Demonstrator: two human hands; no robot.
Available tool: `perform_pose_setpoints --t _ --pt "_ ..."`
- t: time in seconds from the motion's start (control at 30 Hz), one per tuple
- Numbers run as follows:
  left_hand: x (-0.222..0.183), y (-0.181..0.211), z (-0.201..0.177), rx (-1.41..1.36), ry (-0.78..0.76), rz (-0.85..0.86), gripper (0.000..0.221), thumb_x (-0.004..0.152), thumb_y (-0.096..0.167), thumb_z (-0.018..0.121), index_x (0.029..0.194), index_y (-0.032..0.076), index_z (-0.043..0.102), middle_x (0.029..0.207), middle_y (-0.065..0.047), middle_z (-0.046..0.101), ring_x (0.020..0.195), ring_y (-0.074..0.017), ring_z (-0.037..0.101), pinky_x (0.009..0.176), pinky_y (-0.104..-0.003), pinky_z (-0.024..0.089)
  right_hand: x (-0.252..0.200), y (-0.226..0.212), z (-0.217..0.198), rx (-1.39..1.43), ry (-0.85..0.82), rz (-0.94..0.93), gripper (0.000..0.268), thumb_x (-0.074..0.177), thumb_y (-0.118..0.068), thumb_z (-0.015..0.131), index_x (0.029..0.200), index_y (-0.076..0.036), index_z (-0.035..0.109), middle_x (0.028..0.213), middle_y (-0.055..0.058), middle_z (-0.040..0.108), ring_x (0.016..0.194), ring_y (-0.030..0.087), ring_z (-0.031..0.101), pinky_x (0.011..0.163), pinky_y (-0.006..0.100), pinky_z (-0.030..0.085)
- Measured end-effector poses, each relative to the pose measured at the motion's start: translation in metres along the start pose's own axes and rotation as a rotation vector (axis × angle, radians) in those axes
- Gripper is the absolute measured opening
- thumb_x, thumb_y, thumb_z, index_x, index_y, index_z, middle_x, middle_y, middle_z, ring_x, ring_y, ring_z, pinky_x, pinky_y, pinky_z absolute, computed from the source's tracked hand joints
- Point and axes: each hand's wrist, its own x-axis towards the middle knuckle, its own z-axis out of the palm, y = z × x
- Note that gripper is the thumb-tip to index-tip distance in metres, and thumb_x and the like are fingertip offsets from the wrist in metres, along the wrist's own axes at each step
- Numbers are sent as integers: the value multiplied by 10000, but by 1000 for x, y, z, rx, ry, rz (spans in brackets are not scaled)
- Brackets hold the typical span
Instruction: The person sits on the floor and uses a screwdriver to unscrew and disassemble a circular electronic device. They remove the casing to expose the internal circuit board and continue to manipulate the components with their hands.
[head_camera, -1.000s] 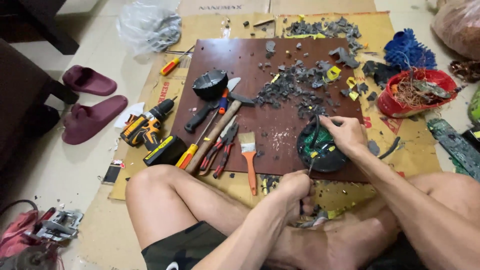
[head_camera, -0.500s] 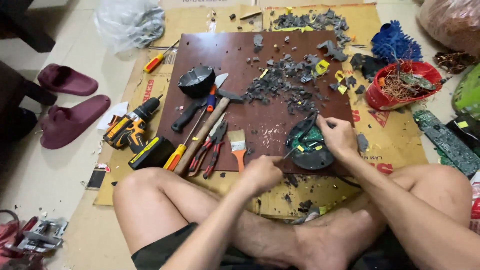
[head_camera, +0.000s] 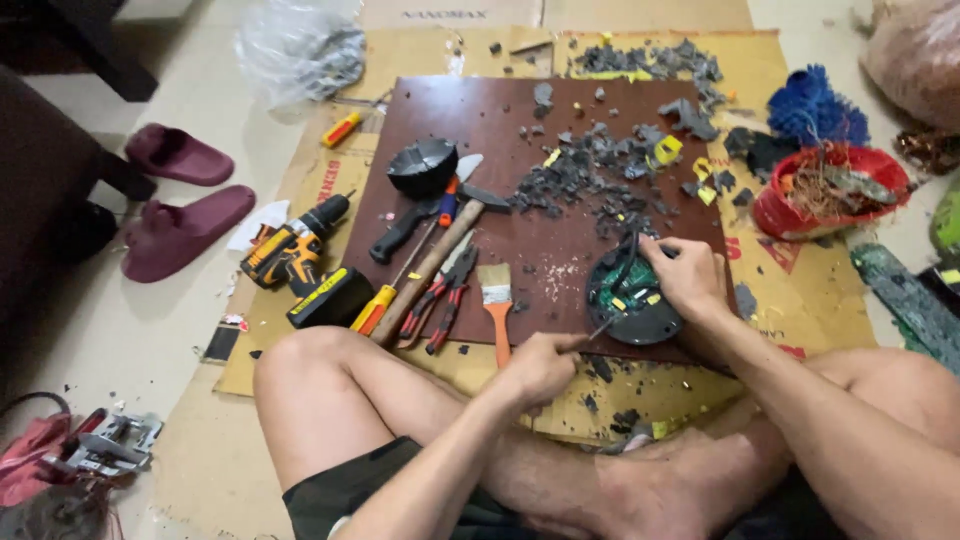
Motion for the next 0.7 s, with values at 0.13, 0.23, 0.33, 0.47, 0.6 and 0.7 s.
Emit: perform_pose_setpoints --t 0.13,0.23,0.33,0.47,0.6,0.7 --pt "-36 18 -7 -93 15 -23 419 1043 255 519 1424 316 684 1119 -218 763 579 -251 673 389 -348 549 -1 -4 -2 19 0 11 469 926 -706 682 1121 -307 832 1055 173 797 1170 435 685 991 517 548" --pt "-65 36 -17 141 3 40 446 1048 273 480 1457 349 641 1336 -216 705 1298 -390 640 1061 -541 554 -5 -3 -2 5 5 11 481 941 -684 679 1143 -276 834 1082 196 797 1193 434 682 1016 510 539" --pt "-69 35 -20 138 5 64 441 1047 259 479 1445 303 662 1361 -136 715 1361 -333 615 1133 -503 501 -5 2 0 9 13 24 466 938 -683 686 1144 -291 833 1087 188 798 1205 419 676 1025 515 540" --pt "-69 43 -15 161 -9 57 459 1043 250 462 1458 293 654 1334 -173 717 1319 -364 639 1088 -537 526 -1 7 1 -4 -18 6 472 972 -683 637 1182 -303 821 1128 189 791 1218 424 669 1028 511 540" --pt "11 19 -3 184 -32 18 459 1001 202 491 1404 192 711 1134 -256 768 794 -327 749 605 -461 623 -3 5 1 -18 -55 8 504 950 -746 618 1193 -349 812 1155 170 790 1242 415 660 1049 513 534" --pt "17 20 -9 85 -43 -18 505 900 115 488 1334 185 737 866 -257 732 532 -303 647 411 -421 558 -15 3 -6 15 -51 26 477 980 -687 606 1228 -329 800 1202 181 775 1272 420 639 1072 515 518"
